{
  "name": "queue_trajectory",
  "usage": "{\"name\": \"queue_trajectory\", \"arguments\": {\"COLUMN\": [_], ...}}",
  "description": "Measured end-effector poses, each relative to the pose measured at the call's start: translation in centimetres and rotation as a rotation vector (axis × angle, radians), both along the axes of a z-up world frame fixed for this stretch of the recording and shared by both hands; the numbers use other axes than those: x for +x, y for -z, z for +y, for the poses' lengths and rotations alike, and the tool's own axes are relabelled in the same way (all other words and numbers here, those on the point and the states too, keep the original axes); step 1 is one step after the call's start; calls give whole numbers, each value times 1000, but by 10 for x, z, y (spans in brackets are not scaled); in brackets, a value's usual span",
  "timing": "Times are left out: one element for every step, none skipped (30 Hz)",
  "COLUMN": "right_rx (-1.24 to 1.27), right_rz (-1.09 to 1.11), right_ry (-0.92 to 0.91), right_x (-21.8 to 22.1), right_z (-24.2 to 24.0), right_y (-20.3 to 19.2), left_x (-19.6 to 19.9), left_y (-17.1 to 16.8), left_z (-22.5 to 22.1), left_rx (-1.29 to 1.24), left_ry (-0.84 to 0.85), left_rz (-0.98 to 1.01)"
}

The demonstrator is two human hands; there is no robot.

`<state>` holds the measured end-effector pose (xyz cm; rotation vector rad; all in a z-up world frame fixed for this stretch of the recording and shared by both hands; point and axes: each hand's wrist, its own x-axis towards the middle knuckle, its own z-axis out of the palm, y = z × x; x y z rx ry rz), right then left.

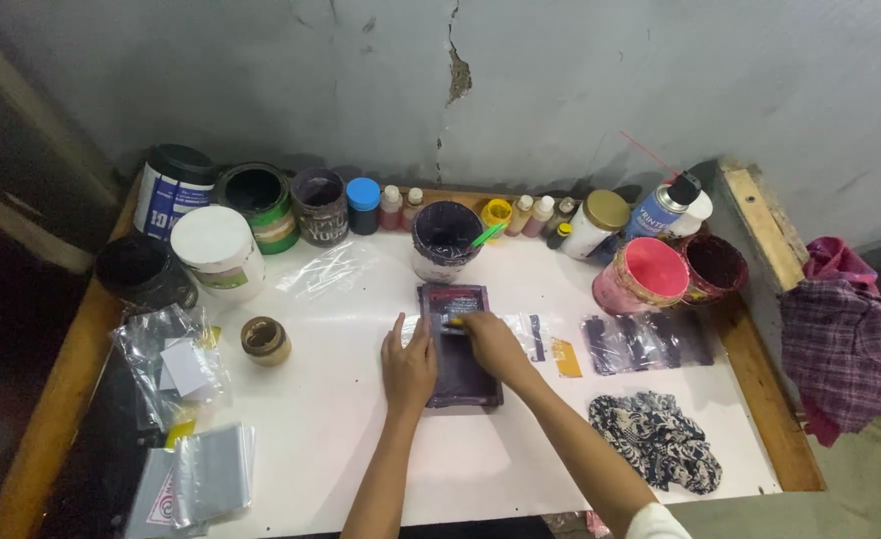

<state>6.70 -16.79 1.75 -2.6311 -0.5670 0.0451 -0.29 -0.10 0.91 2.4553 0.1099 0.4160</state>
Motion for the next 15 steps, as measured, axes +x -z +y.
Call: {"name": "queue_trajectory", "arguments": {"right_rx": [1, -23, -47, -45, -68, -92, -90, -93, -96, -96, -71, -45, -45, -68, -91], "right_rz": [1, -48, -97, -98, -168, -239, -240, -260, -281, -279, -259, -242, -242, -239, -236], "right_ry": [-2, 6, 14, 14, -11, -37, -36, -31, -25, -25, -36, -47, -45, -50, -55], "right_x": [5, 10, 16, 16, 17, 17, 13, 9, 5, -3, -11, -18, -20, -23, -26], "right_z": [3, 6, 9, 9, 10, 10, 10, 10, 9, 9, 8, 8, 4, 1, -2], "right_y": [4, 7, 11, 16, 21, 27, 30, 33, 36, 32, 28, 23, 34, 45, 57], "left_x": [0, 0, 1, 1, 2, 2, 2, 1, 1, 0, 0, 1, 1, 1, 1], "left_y": [1, 2, 3, 3, 4, 4, 1, -1, -4, -3, -3, -2, -2, -1, 0], "left_z": [0, 0, 0, 0, 0, 0, 1, 1, 0, 0, 0, -1, -1, -1, 0], "left_rx": [1, -2, -5, -3, 11, 25, 27, 17, 7, 6, 8, 10, 11, 13, 15], "left_ry": [-2, 0, 2, 2, -2, -6, -6, -6, -6, -5, -3, -2, 0, 3, 6], "left_rz": [1, 7, 13, 13, 12, 11, 11, 12, 14, 16, 21, 25, 25, 24, 24]}}
